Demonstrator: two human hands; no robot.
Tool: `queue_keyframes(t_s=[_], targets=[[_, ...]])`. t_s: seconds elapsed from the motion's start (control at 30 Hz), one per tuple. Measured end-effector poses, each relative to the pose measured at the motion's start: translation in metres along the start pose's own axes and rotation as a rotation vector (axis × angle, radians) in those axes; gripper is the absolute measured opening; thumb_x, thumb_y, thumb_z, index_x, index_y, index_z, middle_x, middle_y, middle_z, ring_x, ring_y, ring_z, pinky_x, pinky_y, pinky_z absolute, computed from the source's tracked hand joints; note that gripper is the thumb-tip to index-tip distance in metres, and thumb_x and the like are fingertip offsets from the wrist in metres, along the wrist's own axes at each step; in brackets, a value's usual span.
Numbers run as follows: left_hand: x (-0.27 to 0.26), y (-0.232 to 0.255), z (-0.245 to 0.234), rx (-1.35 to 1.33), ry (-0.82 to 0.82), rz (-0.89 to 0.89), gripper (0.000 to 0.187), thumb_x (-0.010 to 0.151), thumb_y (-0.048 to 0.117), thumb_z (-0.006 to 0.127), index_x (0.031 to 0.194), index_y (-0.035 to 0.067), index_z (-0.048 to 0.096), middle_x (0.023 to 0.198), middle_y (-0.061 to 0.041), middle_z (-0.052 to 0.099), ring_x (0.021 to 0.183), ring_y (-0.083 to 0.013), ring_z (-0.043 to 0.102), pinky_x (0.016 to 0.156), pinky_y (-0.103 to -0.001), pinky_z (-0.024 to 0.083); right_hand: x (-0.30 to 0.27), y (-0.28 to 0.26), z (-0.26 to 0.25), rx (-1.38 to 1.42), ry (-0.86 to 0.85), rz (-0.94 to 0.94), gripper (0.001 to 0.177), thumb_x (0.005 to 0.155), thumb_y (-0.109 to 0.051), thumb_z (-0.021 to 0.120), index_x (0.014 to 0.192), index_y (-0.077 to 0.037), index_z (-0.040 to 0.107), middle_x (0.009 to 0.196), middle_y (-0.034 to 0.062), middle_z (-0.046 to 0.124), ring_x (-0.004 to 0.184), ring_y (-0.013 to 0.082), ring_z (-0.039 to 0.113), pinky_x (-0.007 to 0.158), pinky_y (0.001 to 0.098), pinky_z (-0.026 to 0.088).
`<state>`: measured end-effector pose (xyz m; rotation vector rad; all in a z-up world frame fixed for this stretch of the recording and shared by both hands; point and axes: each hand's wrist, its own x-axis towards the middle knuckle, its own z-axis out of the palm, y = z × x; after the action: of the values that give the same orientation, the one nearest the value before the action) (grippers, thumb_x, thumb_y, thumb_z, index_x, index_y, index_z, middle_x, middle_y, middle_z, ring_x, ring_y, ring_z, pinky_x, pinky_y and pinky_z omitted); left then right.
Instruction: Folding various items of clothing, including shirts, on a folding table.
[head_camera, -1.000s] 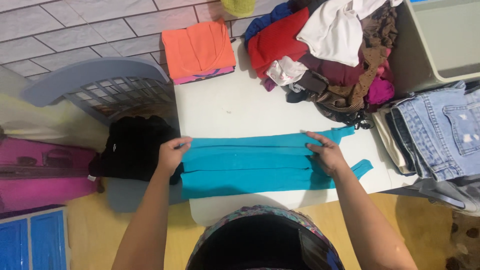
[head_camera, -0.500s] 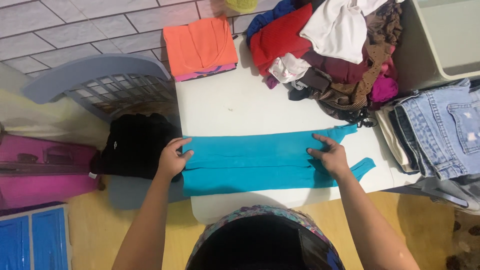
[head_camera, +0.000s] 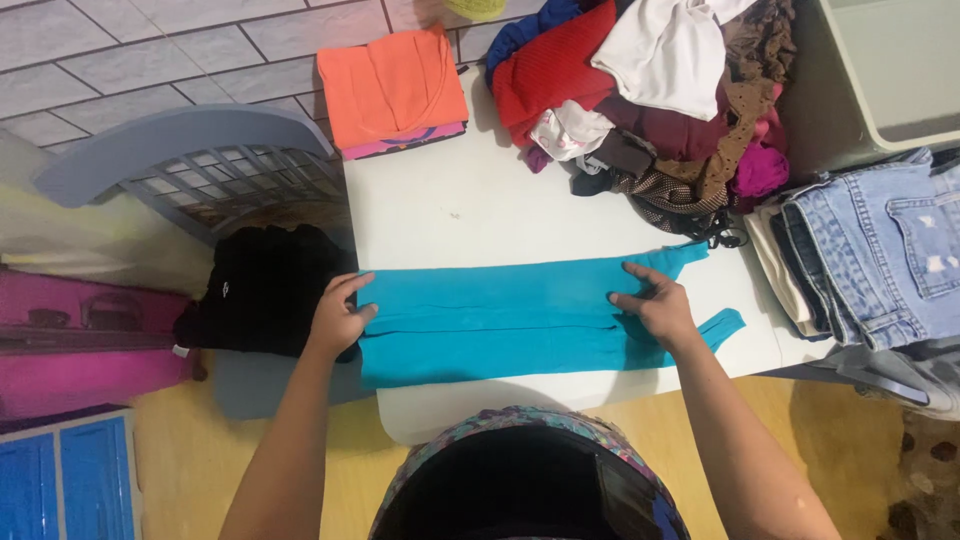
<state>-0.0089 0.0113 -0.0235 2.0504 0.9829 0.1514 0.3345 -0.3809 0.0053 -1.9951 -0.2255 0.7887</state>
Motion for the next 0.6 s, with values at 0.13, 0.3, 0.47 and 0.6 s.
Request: queue_keyframes(t_s=[0.13, 0.3, 0.47, 0.6], targets=[[-0.001, 0.003, 0.002, -0.061, 0.0, 0.045, 0.057, 0.079, 0.004, 0.077, 0.134, 0.015, 0.067, 0.136, -0.007, 0.056, 0.068, -0.0155, 0.057, 0.067, -0.031, 0.053, -0.006, -0.015, 0.0, -0.264, 0.016, -0.038, 0.068, 0.074, -0.014, 0.089, 0.138, -0.009, 0.067, 0.083, 0.0112, 0.073, 0.071, 0.0182, 0.067, 0.069, 0.0325, 0.056], [-0.004, 0.01, 0.002, 0.022, 0.016, 0.063, 0.068, 0.078, 0.003, 0.079, 0.142, 0.018, 0.062, 0.123, -0.007, 0.05, 0.068, -0.0157, 0.055, 0.069, -0.031, 0.052, -0.002, -0.006, -0.004, -0.374, 0.059, -0.139, 0.076, 0.065, -0.019, 0.093, 0.135, -0.008, 0.066, 0.081, 0.0111, 0.074, 0.071, 0.0193, 0.068, 0.072, 0.0336, 0.057], [-0.004, 0.002, 0.004, 0.03, 0.006, 0.043, 0.062, 0.086, 0.005, 0.075, 0.145, 0.021, 0.062, 0.122, -0.009, 0.05, 0.069, -0.0163, 0.054, 0.071, -0.032, 0.053, 0.003, 0.006, -0.007, -0.443, 0.07, -0.181, 0.078, 0.067, -0.026, 0.094, 0.138, -0.01, 0.065, 0.09, 0.0142, 0.073, 0.08, 0.0215, 0.07, 0.077, 0.0366, 0.057], [-0.005, 0.007, 0.003, 0.048, 0.025, 0.067, 0.062, 0.084, 0.004, 0.076, 0.143, 0.018, 0.064, 0.12, -0.011, 0.053, 0.07, -0.0202, 0.057, 0.073, -0.034, 0.054, 0.0, -0.001, -0.006, -0.475, 0.067, -0.099, 0.081, 0.064, -0.029, 0.093, 0.138, -0.015, 0.064, 0.097, 0.0148, 0.076, 0.086, 0.0256, 0.073, 0.083, 0.0395, 0.058]])
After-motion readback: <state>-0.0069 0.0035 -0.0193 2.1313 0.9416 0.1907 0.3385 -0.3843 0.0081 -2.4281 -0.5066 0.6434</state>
